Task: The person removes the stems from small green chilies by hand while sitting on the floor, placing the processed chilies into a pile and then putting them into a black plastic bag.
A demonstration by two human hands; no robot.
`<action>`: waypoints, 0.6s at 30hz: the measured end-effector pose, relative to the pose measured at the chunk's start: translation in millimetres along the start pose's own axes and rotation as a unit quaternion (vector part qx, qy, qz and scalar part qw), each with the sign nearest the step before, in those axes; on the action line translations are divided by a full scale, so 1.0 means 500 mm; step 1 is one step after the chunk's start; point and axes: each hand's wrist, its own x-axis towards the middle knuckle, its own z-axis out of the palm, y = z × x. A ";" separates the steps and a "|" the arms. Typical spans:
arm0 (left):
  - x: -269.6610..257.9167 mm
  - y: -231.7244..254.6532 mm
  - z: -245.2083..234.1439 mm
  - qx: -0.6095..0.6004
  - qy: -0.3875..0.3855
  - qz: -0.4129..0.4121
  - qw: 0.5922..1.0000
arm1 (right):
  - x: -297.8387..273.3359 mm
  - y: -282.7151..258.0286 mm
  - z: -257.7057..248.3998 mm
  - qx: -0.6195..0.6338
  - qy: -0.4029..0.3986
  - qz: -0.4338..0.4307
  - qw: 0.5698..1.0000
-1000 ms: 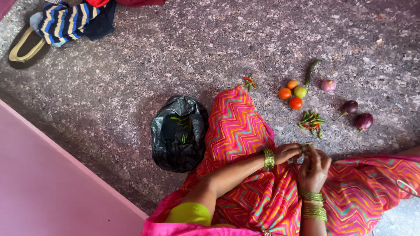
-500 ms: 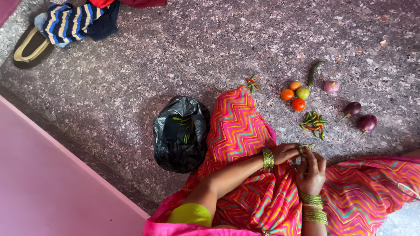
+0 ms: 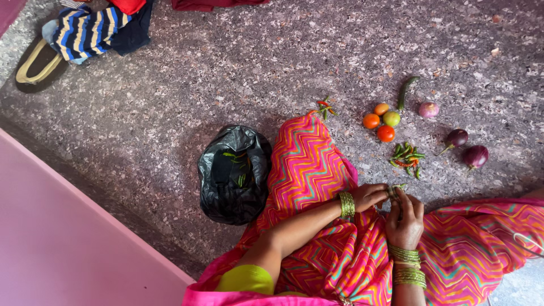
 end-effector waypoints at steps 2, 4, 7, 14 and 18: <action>-0.002 0.001 0.000 0.001 -0.002 -0.001 1.000 | 0.002 0.002 -0.001 -0.018 0.009 0.026 0.999; -0.005 -0.008 0.002 0.143 -0.036 0.016 0.989 | 0.011 0.012 -0.005 0.008 0.026 0.034 0.999; -0.001 -0.027 0.008 0.101 -0.038 0.017 0.994 | 0.009 0.014 -0.009 0.020 0.036 0.036 0.999; 0.011 -0.037 0.000 -0.012 -0.007 0.007 1.000 | 0.001 0.010 0.005 -0.004 0.000 0.017 1.000; 0.005 -0.043 0.011 0.140 -0.058 0.010 0.988 | 0.007 0.024 -0.002 0.016 0.035 0.052 0.998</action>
